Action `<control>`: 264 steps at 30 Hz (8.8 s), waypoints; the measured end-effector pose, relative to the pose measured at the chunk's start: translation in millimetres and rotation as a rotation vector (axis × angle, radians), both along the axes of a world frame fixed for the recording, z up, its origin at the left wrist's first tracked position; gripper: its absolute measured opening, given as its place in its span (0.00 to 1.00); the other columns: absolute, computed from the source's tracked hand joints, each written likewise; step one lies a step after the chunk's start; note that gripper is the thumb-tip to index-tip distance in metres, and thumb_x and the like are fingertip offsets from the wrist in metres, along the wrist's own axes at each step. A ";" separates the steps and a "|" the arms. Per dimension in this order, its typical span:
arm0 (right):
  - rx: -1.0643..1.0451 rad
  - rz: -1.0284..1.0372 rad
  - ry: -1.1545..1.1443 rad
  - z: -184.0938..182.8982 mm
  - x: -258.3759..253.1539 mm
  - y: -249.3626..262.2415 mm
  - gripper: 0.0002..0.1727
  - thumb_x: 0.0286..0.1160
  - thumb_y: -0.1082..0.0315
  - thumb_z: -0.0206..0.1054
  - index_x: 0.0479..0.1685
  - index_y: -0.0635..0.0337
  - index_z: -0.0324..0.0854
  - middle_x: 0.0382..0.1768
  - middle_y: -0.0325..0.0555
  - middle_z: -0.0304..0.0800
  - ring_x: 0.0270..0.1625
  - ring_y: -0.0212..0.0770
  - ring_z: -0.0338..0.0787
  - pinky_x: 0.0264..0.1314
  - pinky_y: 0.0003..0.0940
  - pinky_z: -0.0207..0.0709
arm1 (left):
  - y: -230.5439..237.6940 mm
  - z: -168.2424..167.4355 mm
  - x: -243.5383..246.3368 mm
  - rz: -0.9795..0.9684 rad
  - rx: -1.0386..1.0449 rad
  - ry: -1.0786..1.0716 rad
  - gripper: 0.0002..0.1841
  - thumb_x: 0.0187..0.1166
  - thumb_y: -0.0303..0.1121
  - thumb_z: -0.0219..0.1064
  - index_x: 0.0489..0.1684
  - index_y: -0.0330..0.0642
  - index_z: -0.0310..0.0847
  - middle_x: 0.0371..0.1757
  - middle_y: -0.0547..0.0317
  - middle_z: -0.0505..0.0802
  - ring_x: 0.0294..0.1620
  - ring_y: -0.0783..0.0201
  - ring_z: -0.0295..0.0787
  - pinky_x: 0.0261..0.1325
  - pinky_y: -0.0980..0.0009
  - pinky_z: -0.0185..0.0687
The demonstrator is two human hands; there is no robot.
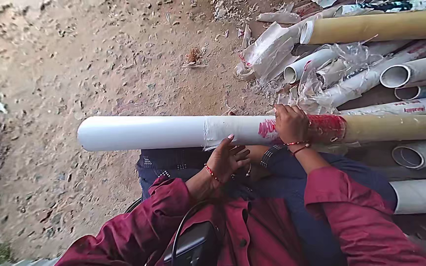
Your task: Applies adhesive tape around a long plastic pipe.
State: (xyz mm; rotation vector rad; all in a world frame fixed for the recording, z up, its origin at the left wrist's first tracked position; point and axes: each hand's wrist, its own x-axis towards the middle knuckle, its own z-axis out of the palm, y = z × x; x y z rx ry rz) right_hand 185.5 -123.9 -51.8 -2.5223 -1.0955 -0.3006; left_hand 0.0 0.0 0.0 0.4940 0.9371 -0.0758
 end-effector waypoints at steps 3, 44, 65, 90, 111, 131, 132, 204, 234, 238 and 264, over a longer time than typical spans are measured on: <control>-0.003 -0.011 0.012 1.7 -1.5 0.5 0.12 0.84 0.74 0.58 0.46 0.70 0.88 0.39 0.65 0.92 0.46 0.68 0.92 0.44 0.60 0.81 | -9.5 -3.6 12.7 0.112 0.011 0.049 0.27 0.96 0.44 0.41 0.86 0.36 0.53 0.78 0.38 0.75 0.70 0.49 0.84 0.68 0.58 0.83; -0.014 -0.057 -0.143 -5.3 -3.1 2.4 0.13 0.84 0.75 0.55 0.43 0.73 0.86 0.31 0.66 0.91 0.35 0.66 0.93 0.36 0.58 0.80 | 1.8 -1.6 4.0 -0.230 0.107 0.008 0.23 0.97 0.38 0.32 0.67 0.31 0.68 0.52 0.45 0.95 0.50 0.59 0.96 0.58 0.66 0.88; -0.032 -0.043 -0.090 0.6 -6.1 0.2 0.12 0.86 0.74 0.55 0.43 0.74 0.84 0.33 0.67 0.90 0.37 0.68 0.92 0.38 0.60 0.79 | 49.3 -62.3 -53.2 -0.382 2.697 -0.089 0.13 0.85 0.42 0.63 0.39 0.48 0.92 0.47 0.57 0.92 0.53 0.55 0.82 0.63 0.60 0.64; -0.006 -0.053 -0.127 0.0 -7.2 0.9 0.14 0.86 0.74 0.55 0.41 0.74 0.84 0.31 0.67 0.90 0.35 0.69 0.92 0.36 0.60 0.78 | 35.0 -29.5 -71.8 -0.319 1.952 0.141 0.11 0.79 0.31 0.69 0.41 0.31 0.92 0.29 0.46 0.96 0.27 0.54 0.95 0.35 0.59 0.90; -0.027 -0.042 -0.106 1.3 -6.0 0.8 0.14 0.86 0.73 0.54 0.42 0.74 0.84 0.32 0.67 0.91 0.36 0.68 0.92 0.38 0.59 0.78 | 28.7 -30.5 -65.1 -0.340 2.128 0.271 0.13 0.80 0.33 0.66 0.42 0.31 0.91 0.19 0.47 0.90 0.17 0.52 0.89 0.22 0.57 0.82; -0.027 -0.053 -0.122 0.9 -6.9 0.9 0.16 0.87 0.72 0.52 0.41 0.73 0.84 0.30 0.66 0.90 0.34 0.67 0.91 0.36 0.59 0.77 | 41.5 -32.3 -69.0 -0.382 2.229 0.207 0.19 0.79 0.44 0.68 0.41 0.31 0.89 0.13 0.51 0.85 0.12 0.54 0.82 0.17 0.60 0.73; -0.031 -0.053 -0.123 0.6 -7.0 0.7 0.16 0.87 0.72 0.52 0.41 0.72 0.84 0.30 0.66 0.90 0.34 0.67 0.92 0.36 0.58 0.77 | 39.3 -32.0 -67.6 -0.391 2.225 0.219 0.17 0.79 0.42 0.68 0.40 0.31 0.89 0.13 0.51 0.85 0.12 0.53 0.83 0.17 0.59 0.73; 0.239 -0.053 0.331 48.8 -42.7 2.2 0.09 0.74 0.76 0.68 0.48 0.67 0.91 0.32 0.55 0.94 0.34 0.53 0.95 0.35 0.46 0.84 | 69.4 3.7 -36.8 -1.087 2.217 -0.021 0.21 0.86 0.41 0.62 0.50 0.25 0.86 0.47 0.21 0.90 0.51 0.25 0.90 0.54 0.33 0.79; -0.009 0.321 -0.214 21.0 -96.1 15.8 0.12 0.75 0.75 0.63 0.44 0.64 0.94 0.25 0.53 0.93 0.27 0.54 0.92 0.29 0.43 0.80 | 43.3 -93.6 -43.2 -0.155 2.375 -0.410 0.06 0.79 0.26 0.65 0.41 0.48 0.87 0.46 0.52 0.90 0.54 0.53 0.84 0.60 0.64 0.73; -0.053 0.429 -0.245 30.0 -98.9 30.9 0.12 0.67 0.79 0.65 0.40 0.63 0.94 0.21 0.52 0.88 0.23 0.53 0.87 0.25 0.42 0.75 | 43.6 -91.1 -42.9 -0.160 2.335 -0.440 0.07 0.78 0.24 0.65 0.40 0.48 0.88 0.44 0.53 0.91 0.54 0.53 0.85 0.59 0.64 0.75; -0.342 0.425 -0.216 55.0 -66.5 -4.2 0.07 0.65 0.83 0.65 0.36 0.71 0.89 0.21 0.60 0.88 0.24 0.61 0.91 0.26 0.51 0.79 | 43.9 -88.3 -42.8 -0.129 2.314 -0.521 0.09 0.76 0.20 0.62 0.36 0.49 0.84 0.43 0.55 0.92 0.53 0.54 0.87 0.60 0.63 0.76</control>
